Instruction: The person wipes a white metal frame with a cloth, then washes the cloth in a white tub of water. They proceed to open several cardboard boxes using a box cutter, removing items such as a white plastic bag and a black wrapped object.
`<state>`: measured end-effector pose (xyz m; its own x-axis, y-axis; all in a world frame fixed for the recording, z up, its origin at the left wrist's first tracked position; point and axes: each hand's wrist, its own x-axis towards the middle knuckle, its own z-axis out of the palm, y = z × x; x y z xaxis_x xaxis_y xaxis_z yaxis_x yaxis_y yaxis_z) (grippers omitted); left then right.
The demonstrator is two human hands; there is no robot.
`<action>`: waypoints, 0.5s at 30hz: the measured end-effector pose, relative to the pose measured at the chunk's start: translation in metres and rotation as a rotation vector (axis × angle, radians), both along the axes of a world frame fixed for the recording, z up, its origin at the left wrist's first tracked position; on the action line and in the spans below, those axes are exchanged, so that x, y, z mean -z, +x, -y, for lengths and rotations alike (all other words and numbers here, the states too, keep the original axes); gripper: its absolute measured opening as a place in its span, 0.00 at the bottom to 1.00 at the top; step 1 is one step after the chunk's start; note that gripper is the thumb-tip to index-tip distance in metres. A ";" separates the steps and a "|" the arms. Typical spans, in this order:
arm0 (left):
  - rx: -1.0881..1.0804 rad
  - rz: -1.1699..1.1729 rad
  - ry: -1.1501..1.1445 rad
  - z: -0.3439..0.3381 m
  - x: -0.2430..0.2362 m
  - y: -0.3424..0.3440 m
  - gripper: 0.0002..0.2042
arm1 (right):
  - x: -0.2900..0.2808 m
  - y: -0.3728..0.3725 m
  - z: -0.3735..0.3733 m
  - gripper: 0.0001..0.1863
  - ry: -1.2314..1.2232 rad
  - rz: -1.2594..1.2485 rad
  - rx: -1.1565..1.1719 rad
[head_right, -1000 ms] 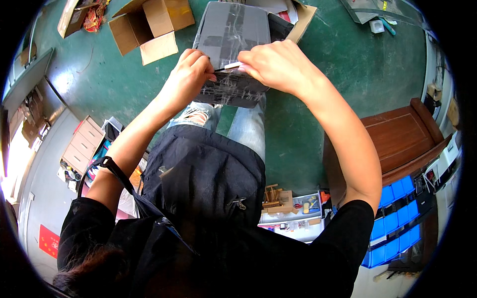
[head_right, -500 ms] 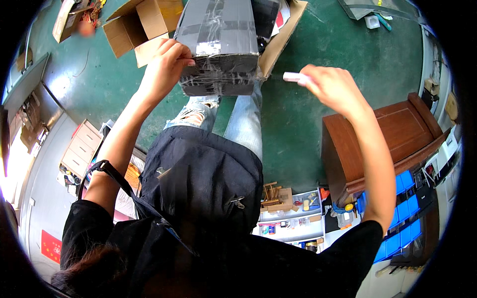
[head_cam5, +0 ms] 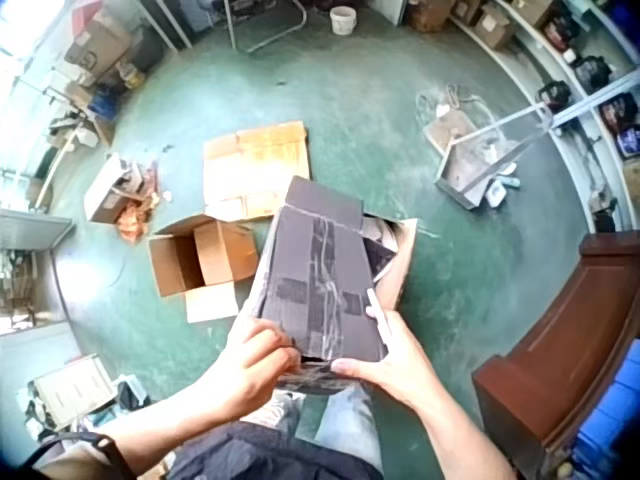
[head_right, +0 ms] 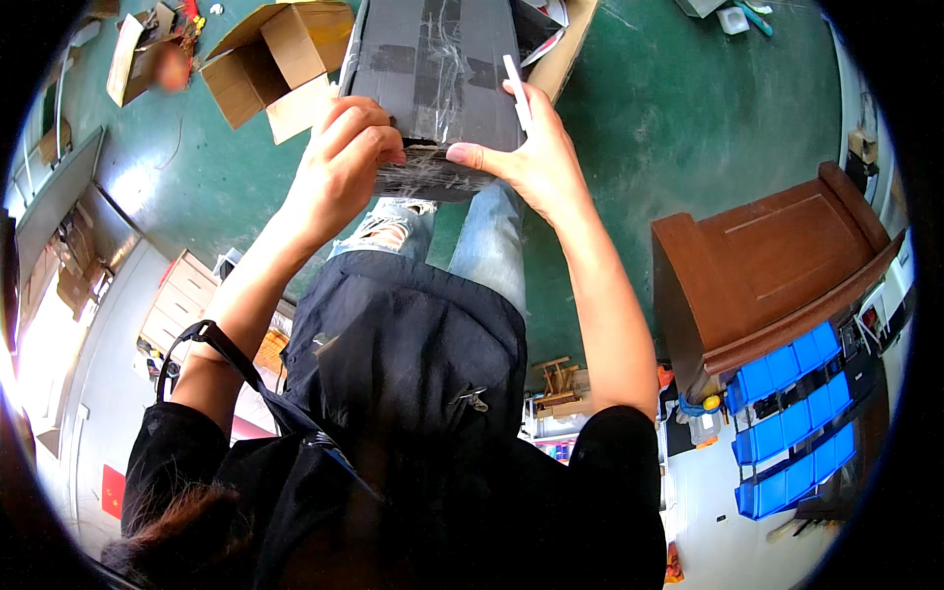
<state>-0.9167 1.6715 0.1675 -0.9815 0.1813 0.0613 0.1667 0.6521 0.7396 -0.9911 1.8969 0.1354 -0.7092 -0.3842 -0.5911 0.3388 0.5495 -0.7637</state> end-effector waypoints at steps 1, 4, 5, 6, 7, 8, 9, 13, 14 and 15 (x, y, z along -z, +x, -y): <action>0.013 -0.004 -0.018 -0.001 -0.002 -0.001 0.12 | 0.000 -0.002 -0.001 0.53 0.008 0.023 -0.004; 0.053 0.027 -0.022 0.000 -0.002 0.003 0.10 | 0.000 -0.005 -0.001 0.53 0.018 0.049 -0.013; 0.073 0.034 -0.017 0.001 0.000 0.005 0.09 | 0.001 -0.002 0.001 0.53 0.010 0.029 -0.011; 0.092 0.041 -0.011 0.003 0.001 0.007 0.08 | 0.003 0.001 0.002 0.53 0.003 0.008 -0.009; 0.100 0.034 -0.012 0.005 0.003 0.010 0.08 | 0.006 0.006 0.003 0.49 0.059 -0.021 -0.064; 0.107 0.027 -0.012 0.007 0.004 0.012 0.08 | 0.006 0.008 0.003 0.50 0.081 -0.081 -0.068; 0.114 0.020 -0.012 0.008 0.005 0.014 0.08 | 0.004 0.011 0.005 0.52 0.103 -0.142 -0.072; 0.062 0.093 -0.041 0.005 0.016 0.026 0.10 | 0.005 0.010 0.011 0.48 0.144 -0.283 -0.101; 0.028 0.100 -0.027 0.004 0.020 0.031 0.10 | 0.007 0.008 0.013 0.47 0.161 -0.298 -0.107; -0.006 0.106 -0.013 0.003 0.023 0.034 0.11 | 0.005 0.005 0.015 0.46 0.236 -0.312 -0.158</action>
<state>-0.8827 1.6687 0.1450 -0.9834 0.1759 -0.0454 0.0841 0.6623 0.7445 -0.9863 1.8820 0.1304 -0.8112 -0.3825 -0.4423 0.0090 0.7482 -0.6634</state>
